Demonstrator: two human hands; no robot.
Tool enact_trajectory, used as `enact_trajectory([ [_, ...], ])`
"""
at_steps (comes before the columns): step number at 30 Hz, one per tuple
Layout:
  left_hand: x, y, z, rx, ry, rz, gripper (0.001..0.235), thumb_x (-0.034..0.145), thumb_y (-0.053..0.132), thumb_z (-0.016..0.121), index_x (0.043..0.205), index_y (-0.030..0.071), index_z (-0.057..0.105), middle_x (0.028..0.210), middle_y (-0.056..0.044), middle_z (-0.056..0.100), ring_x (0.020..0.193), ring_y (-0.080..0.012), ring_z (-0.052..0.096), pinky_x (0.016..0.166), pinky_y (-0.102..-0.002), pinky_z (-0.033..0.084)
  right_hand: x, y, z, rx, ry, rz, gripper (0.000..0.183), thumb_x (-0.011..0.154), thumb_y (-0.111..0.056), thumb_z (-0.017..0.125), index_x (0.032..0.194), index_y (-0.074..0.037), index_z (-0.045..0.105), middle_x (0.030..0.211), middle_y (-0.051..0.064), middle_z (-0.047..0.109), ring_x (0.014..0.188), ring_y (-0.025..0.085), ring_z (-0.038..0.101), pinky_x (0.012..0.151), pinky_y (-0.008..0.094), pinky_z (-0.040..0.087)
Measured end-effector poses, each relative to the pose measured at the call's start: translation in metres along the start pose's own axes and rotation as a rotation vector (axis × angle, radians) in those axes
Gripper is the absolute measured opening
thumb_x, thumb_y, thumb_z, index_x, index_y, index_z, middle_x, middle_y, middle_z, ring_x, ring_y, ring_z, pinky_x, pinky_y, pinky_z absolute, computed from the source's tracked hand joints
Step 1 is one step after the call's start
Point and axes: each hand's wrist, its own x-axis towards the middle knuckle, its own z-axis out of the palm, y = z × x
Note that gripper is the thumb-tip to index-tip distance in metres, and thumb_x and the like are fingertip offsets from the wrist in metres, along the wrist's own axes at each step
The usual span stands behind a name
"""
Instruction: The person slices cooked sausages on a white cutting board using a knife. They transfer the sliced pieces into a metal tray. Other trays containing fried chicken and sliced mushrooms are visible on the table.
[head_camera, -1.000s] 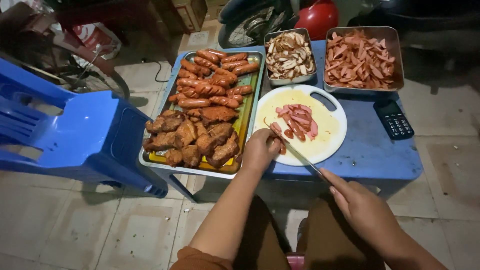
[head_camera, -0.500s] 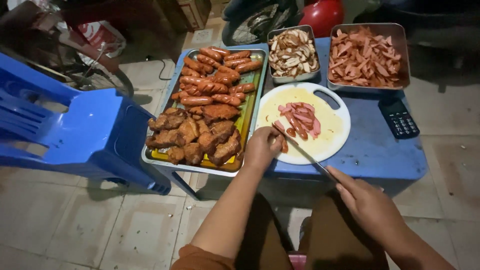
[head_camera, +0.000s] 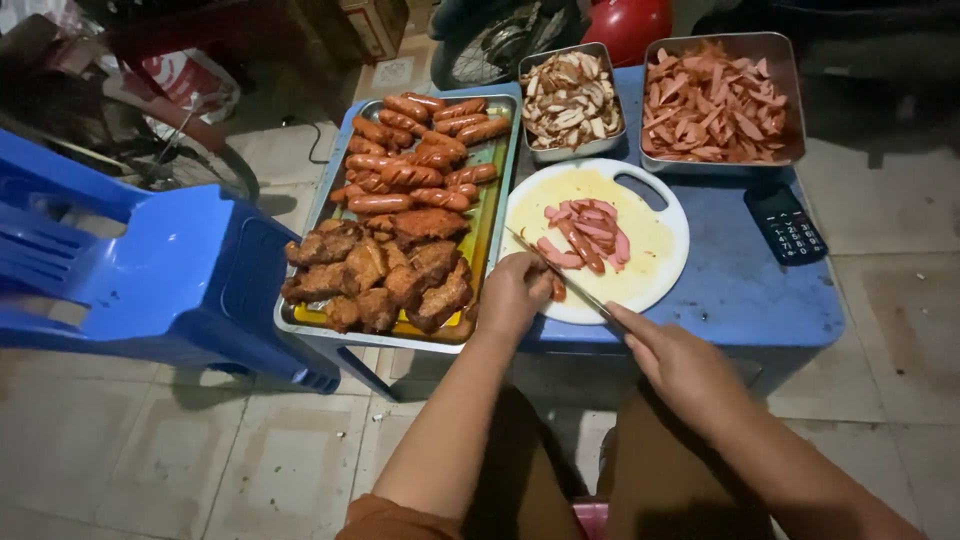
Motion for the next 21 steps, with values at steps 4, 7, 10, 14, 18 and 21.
enact_trajectory([
  [4, -0.005, 0.03, -0.021, -0.042, -0.034, -0.097, 0.018, 0.084, 0.026, 0.069, 0.097, 0.013, 0.07, 0.097, -0.009, 0.071, 0.094, -0.0305, 0.068, 0.081, -0.043, 0.053, -0.025, 0.001, -0.016, -0.019, -0.066, 0.15, 0.055, 0.101, -0.034, 0.045, 0.153, -0.049, 0.038, 0.122, 0.011, 0.07, 0.115, 0.03, 0.066, 0.093, 0.043, 0.053],
  [7, -0.002, 0.037, -0.026, -0.102, -0.045, -0.123, 0.018, 0.083, 0.019, 0.068, 0.097, 0.01, 0.073, 0.101, -0.009, 0.074, 0.091, -0.028, 0.069, 0.074, -0.04, 0.052, -0.028, 0.016, -0.017, -0.08, -0.082, 0.226, 0.057, 0.1, -0.036, 0.046, 0.153, -0.055, 0.037, 0.113, 0.003, 0.07, 0.1, 0.023, 0.07, 0.079, 0.036, 0.052],
  [10, -0.006, 0.037, -0.026, -0.104, -0.053, -0.111, 0.019, 0.083, 0.02, 0.068, 0.1, 0.011, 0.074, 0.104, -0.008, 0.075, 0.094, -0.0272, 0.07, 0.076, -0.039, 0.052, -0.03, 0.019, -0.016, -0.065, -0.04, 0.179, 0.057, 0.098, -0.037, 0.047, 0.153, -0.053, 0.039, 0.11, 0.002, 0.073, 0.097, 0.023, 0.071, 0.076, 0.035, 0.05],
  [14, -0.006, 0.033, -0.026, -0.084, -0.052, -0.076, 0.021, 0.084, 0.019, 0.069, 0.096, 0.002, 0.069, 0.099, -0.016, 0.072, 0.09, -0.0348, 0.066, 0.073, -0.044, 0.049, -0.036, -0.002, -0.028, -0.111, -0.13, 0.234, 0.058, 0.1, -0.039, 0.042, 0.155, -0.056, 0.033, 0.113, -0.002, 0.073, 0.101, 0.018, 0.071, 0.083, 0.033, 0.052],
  [18, -0.005, 0.028, -0.021, -0.053, -0.065, -0.089, 0.023, 0.081, 0.02, 0.066, 0.099, 0.006, 0.072, 0.1, -0.014, 0.073, 0.091, -0.0345, 0.067, 0.074, -0.044, 0.05, -0.012, 0.003, -0.013, -0.007, -0.11, 0.236, 0.056, 0.098, -0.038, 0.049, 0.151, -0.054, 0.042, 0.121, 0.002, 0.071, 0.11, 0.023, 0.069, 0.085, 0.034, 0.049],
  [21, -0.003, 0.018, -0.013, -0.079, 0.015, 0.057, 0.016, 0.081, 0.014, 0.068, 0.093, 0.004, 0.07, 0.092, -0.014, 0.071, 0.084, -0.0304, 0.066, 0.068, -0.041, 0.05, 0.014, 0.018, 0.007, 0.033, -0.004, 0.005, 0.055, 0.098, -0.032, 0.05, 0.151, -0.046, 0.046, 0.117, 0.009, 0.071, 0.101, 0.029, 0.068, 0.078, 0.036, 0.049],
])
